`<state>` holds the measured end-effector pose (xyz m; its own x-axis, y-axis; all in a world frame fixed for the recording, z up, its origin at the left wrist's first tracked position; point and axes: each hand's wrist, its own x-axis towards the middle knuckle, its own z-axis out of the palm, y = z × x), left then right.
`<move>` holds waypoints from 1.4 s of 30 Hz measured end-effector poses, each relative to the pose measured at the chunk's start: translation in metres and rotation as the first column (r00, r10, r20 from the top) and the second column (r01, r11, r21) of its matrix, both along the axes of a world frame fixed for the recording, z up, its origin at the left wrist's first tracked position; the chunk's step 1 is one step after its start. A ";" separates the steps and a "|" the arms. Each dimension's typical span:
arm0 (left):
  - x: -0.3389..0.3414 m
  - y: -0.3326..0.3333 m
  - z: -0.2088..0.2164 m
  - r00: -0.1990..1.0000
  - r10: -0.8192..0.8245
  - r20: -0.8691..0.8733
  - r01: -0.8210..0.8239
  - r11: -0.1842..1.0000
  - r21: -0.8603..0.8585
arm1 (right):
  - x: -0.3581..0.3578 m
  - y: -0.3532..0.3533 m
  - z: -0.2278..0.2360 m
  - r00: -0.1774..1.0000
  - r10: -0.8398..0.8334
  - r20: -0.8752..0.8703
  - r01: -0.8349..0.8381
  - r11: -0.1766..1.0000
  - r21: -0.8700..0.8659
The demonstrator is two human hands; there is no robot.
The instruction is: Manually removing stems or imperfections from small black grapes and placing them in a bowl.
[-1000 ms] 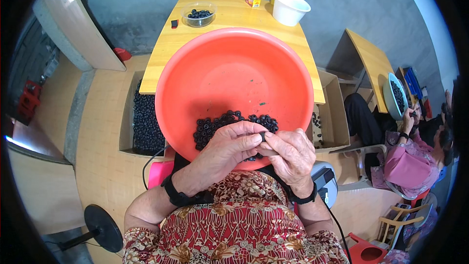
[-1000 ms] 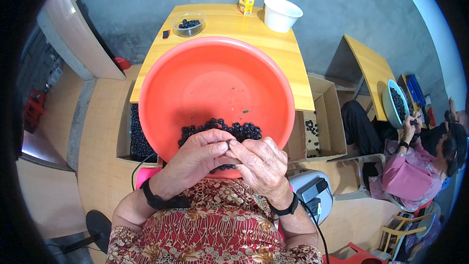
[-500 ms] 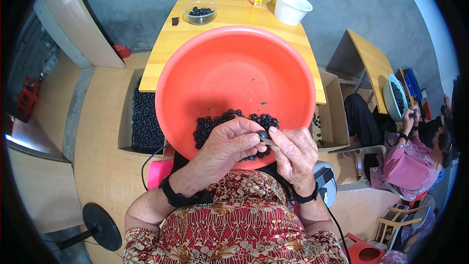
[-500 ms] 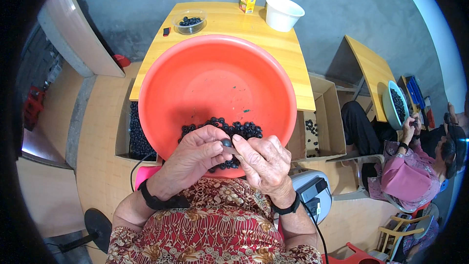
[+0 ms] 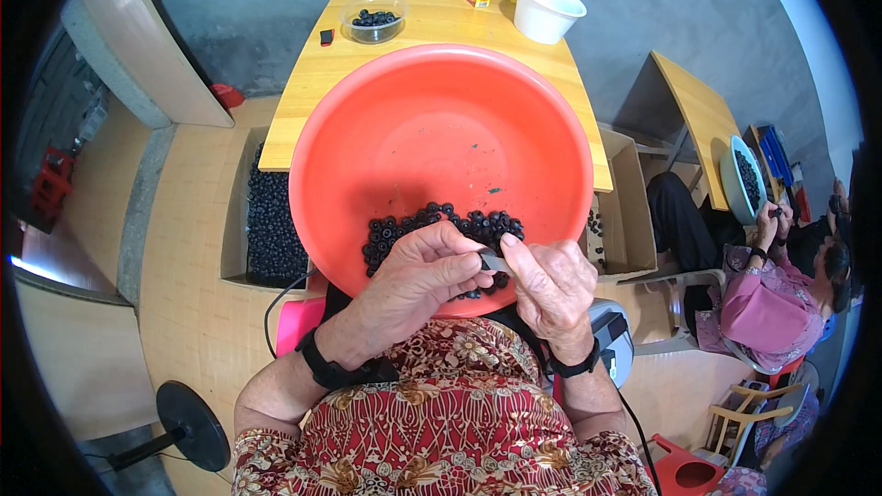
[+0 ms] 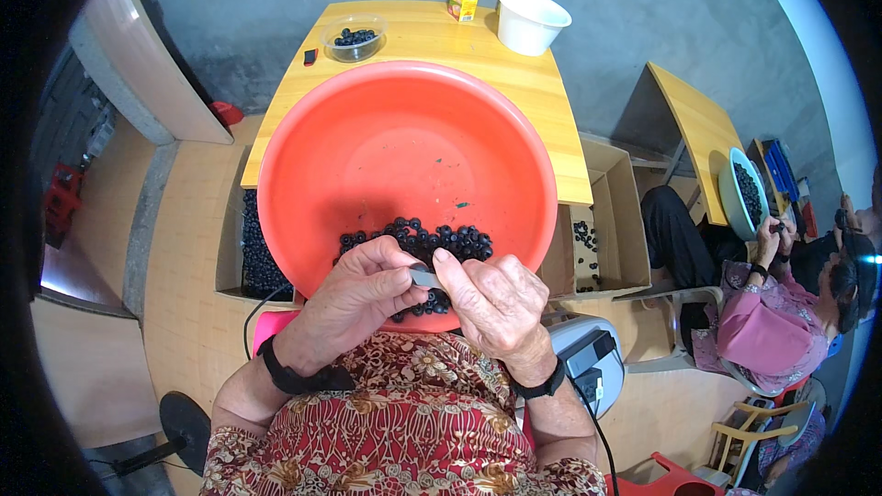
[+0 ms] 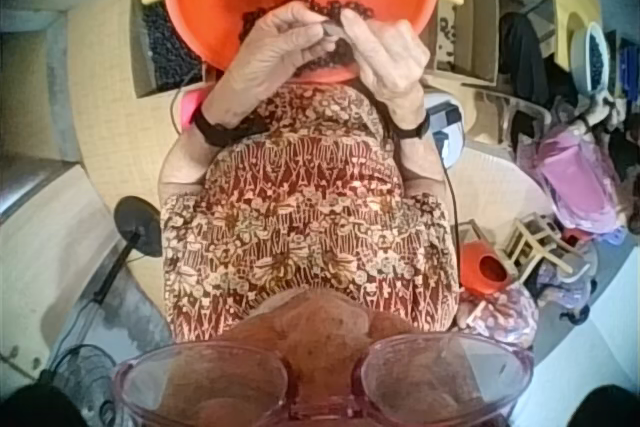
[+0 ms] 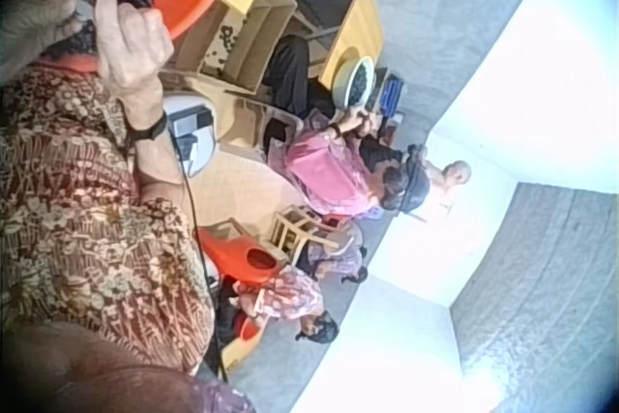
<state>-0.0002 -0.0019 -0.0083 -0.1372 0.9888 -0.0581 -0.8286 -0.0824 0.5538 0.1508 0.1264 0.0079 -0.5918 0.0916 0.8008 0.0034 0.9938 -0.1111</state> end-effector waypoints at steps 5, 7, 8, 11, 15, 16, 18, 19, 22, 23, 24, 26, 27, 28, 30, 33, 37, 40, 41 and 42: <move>-0.001 -0.001 -0.003 0.998 -0.032 0.045 0.030 0.998 0.052 | -0.001 0.004 0.000 0.998 -0.034 0.058 0.032 0.998 0.047; 0.003 -0.005 0.006 0.997 -0.073 0.002 0.072 0.991 0.109 | -0.003 0.018 -0.009 0.985 -0.107 0.135 0.101 0.994 0.053; 0.005 -0.006 0.009 0.994 -0.100 -0.044 0.106 0.981 0.165 | -0.002 0.021 -0.008 0.995 -0.084 0.055 0.085 0.996 -0.020; -0.001 -0.001 0.008 1.000 -0.015 -0.026 0.018 0.996 0.091 | -0.003 0.016 0.000 0.997 -0.043 -0.067 0.031 0.985 -0.168; 0.001 -0.005 0.004 1.000 -0.021 0.004 0.021 0.999 0.027 | 0.001 -0.010 0.009 0.997 0.033 -0.076 -0.062 0.902 -0.427; 0.001 -0.004 0.004 1.000 -0.013 0.005 0.013 0.999 0.035 | 0.002 -0.012 0.011 0.996 0.056 -0.073 -0.081 0.911 -0.403; 0.001 -0.002 0.004 1.000 -0.011 0.005 0.010 0.999 0.047 | 0.000 -0.014 0.011 0.994 0.082 -0.074 -0.104 0.911 -0.400; 0.002 -0.002 0.003 1.000 -0.001 0.006 0.001 0.999 0.036 | -0.001 -0.015 0.011 0.991 0.109 -0.074 -0.130 0.909 -0.396; 0.003 -0.001 0.001 1.000 -0.004 0.002 0.004 1.000 0.010 | -0.004 -0.017 0.006 0.991 0.106 -0.081 -0.128 0.924 -0.361; 0.003 -0.002 0.001 1.000 -0.011 -0.001 0.011 1.000 -0.006 | -0.005 -0.017 0.005 0.991 0.106 -0.082 -0.128 0.930 -0.343; 0.003 -0.002 0.000 1.000 -0.011 0.000 0.011 1.000 -0.006 | -0.005 -0.016 0.004 0.990 0.116 -0.077 -0.135 0.933 -0.332; 0.005 -0.001 -0.001 0.999 0.021 -0.045 -0.021 1.000 0.004 | -0.002 -0.016 0.005 0.993 0.109 -0.052 -0.120 0.944 -0.307; 0.006 0.000 -0.001 0.999 0.022 -0.045 -0.022 1.000 0.004 | -0.001 -0.016 0.005 0.994 0.102 -0.027 -0.106 0.954 -0.281; 0.006 0.001 -0.002 0.999 0.021 -0.046 -0.020 1.000 0.019 | -0.001 -0.017 0.006 0.994 0.103 -0.027 -0.107 0.954 -0.281; 0.006 0.001 -0.001 0.999 0.018 -0.049 -0.016 0.999 0.033 | 0.000 -0.018 0.008 0.997 0.077 -0.015 -0.079 0.967 -0.242; 0.004 0.001 0.000 0.999 -0.033 -0.028 0.034 0.998 0.047 | 0.001 -0.016 0.004 0.994 0.100 -0.038 -0.105 0.978 -0.179; 0.002 0.000 -0.002 1.000 -0.022 -0.015 0.023 0.999 0.036 | -0.001 -0.017 0.002 0.994 0.099 -0.035 -0.103 0.983 -0.152; 0.001 -0.003 -0.001 0.999 0.005 -0.032 -0.004 1.000 0.006 | -0.006 -0.017 0.002 0.993 0.112 -0.044 -0.119 0.970 -0.213; 0.000 -0.006 0.001 0.999 0.030 -0.040 -0.031 0.999 -0.025 | -0.007 -0.018 0.000 0.991 0.125 -0.038 -0.130 0.966 -0.223; -0.002 -0.009 0.004 0.998 0.049 -0.047 -0.051 0.998 -0.034 | -0.008 -0.018 -0.001 0.989 0.142 -0.034 -0.146 0.961 -0.234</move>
<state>-0.0019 -0.0113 -0.0038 -0.1896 0.9782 -0.0847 -0.7972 -0.1030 0.5949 0.1429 0.1086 0.0067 -0.5994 0.1932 0.7768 -0.1419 0.9294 -0.3406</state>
